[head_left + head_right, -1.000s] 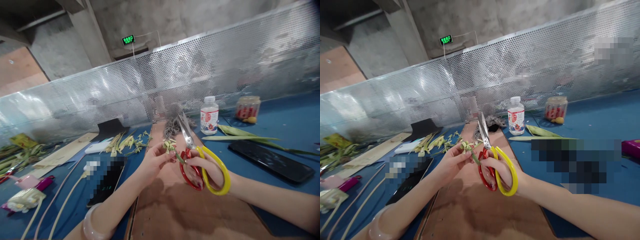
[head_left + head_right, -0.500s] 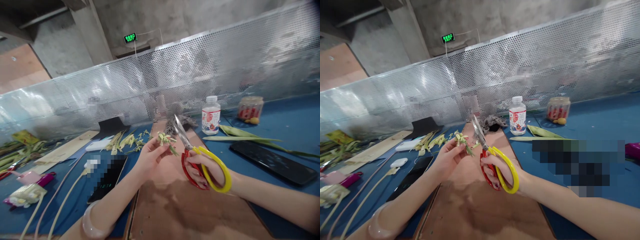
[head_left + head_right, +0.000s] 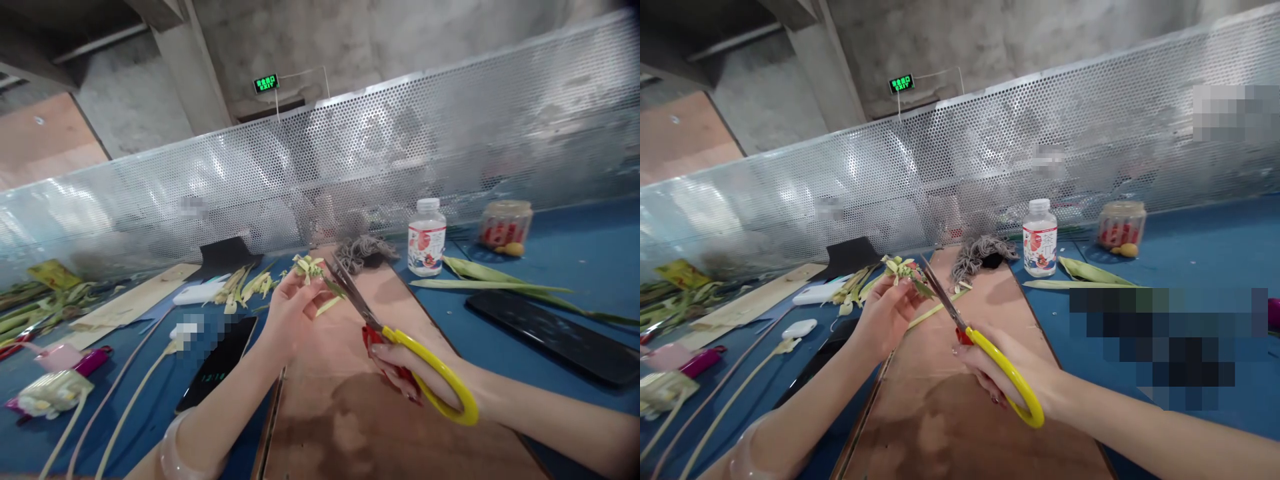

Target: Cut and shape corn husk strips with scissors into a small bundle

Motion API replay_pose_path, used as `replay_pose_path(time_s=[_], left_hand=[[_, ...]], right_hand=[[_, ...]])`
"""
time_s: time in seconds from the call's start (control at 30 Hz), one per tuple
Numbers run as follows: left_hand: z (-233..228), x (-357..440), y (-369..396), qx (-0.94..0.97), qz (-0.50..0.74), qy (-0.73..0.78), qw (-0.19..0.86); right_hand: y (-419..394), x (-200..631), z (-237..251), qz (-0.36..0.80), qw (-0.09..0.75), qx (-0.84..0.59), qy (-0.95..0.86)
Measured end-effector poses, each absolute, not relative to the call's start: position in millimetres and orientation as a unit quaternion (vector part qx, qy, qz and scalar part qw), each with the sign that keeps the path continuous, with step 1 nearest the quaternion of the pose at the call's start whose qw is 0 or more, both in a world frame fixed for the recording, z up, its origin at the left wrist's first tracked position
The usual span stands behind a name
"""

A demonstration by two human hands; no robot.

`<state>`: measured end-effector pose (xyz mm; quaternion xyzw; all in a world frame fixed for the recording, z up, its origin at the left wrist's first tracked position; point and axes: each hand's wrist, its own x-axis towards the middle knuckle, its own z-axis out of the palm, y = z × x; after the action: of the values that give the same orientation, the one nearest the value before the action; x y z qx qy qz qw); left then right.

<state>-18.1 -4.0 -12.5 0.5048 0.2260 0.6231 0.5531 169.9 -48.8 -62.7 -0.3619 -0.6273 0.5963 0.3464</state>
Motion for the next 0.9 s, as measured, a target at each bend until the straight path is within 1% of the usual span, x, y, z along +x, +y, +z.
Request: replay_pose_path(time_s=[0.53,0.7,0.9], left_hand=[[-5.9,-20.6,-6.3,0.513,0.626,0.225,0.543],[-6.8,-19.7,-6.3,0.512,0.626,0.233,0.540],[-7.6,-18.6,-5.7,0.501,0.629,0.213,0.555]], right_hand=[[-47.3,170.2,-69.2,0.599,0.352,-0.350,-0.629],[-45.5,169.5,-69.4,0.602,0.336,-0.357,-0.631],[-44.7,169.9,-70.1,0.611,0.339,-0.360,-0.619]])
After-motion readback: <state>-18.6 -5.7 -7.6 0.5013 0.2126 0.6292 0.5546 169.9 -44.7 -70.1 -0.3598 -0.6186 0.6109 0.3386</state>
